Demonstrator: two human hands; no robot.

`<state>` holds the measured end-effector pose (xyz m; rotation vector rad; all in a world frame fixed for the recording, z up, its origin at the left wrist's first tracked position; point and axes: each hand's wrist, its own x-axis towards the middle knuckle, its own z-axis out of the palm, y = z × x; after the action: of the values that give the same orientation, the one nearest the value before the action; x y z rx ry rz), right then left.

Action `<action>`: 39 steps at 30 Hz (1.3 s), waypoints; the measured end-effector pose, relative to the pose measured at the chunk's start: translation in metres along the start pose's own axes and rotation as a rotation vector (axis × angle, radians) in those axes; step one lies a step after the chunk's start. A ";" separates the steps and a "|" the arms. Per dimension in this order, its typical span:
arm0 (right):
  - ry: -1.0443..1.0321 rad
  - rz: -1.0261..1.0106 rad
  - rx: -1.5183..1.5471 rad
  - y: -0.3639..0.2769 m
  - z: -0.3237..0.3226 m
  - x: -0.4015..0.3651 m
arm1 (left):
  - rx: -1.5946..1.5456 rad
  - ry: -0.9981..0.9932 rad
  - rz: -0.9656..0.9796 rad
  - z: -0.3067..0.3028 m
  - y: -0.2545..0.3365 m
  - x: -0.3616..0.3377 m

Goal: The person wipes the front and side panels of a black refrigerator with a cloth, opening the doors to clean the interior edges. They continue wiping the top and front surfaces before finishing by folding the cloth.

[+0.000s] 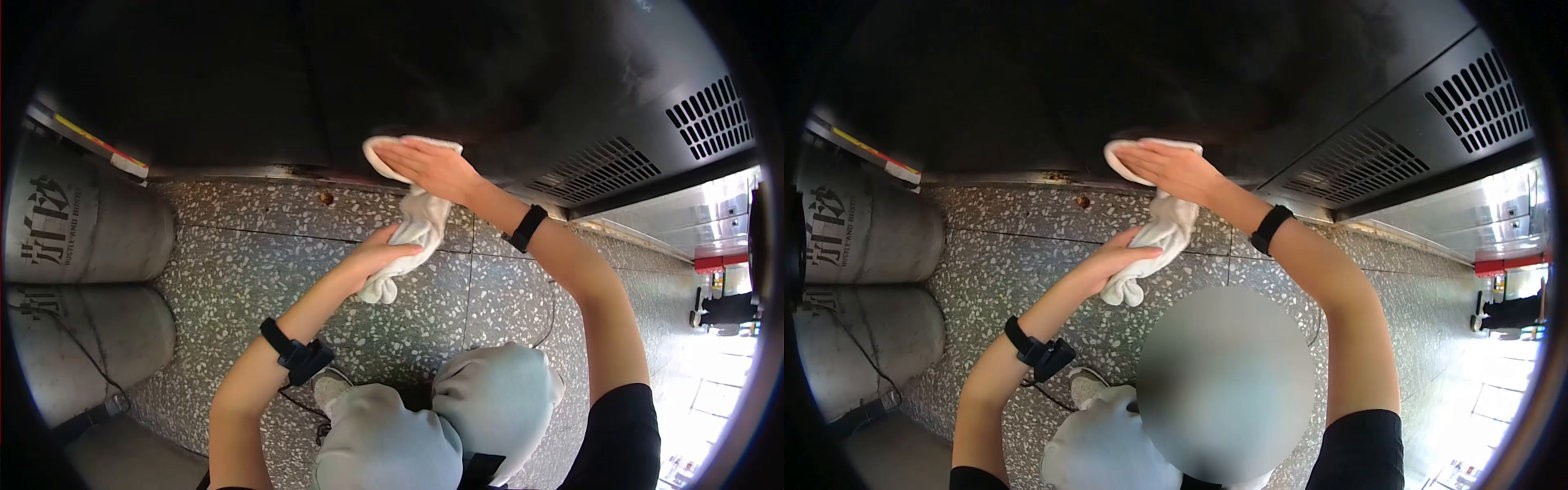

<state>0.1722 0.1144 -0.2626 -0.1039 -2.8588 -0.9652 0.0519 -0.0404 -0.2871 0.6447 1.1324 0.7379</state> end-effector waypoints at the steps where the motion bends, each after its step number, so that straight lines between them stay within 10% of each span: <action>1: 0.035 0.020 -0.013 0.004 -0.012 0.016 | 0.000 0.058 0.010 -0.009 -0.001 -0.006; 25: -0.073 0.144 0.290 -0.076 0.045 -0.001 | -0.138 0.065 0.070 -0.021 -0.019 -0.038; 30: -0.376 0.585 0.800 -0.059 -0.033 -0.023 | 0.087 0.008 0.110 -0.020 -0.026 -0.044; 35: 0.418 1.086 0.986 -0.061 -0.031 -0.105 | 0.121 -0.036 0.097 -0.001 -0.014 -0.027; 37: 0.626 1.671 1.595 -0.056 -0.043 -0.116 | 0.159 0.007 0.125 0.007 -0.011 -0.009; 39: 0.861 1.744 1.984 -0.053 -0.049 -0.111 | 0.110 0.059 0.086 0.014 0.002 -0.003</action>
<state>0.2809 0.0397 -0.2704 -1.0773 -0.8512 1.5181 0.0639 -0.0429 -0.2793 0.7725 1.2116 0.7765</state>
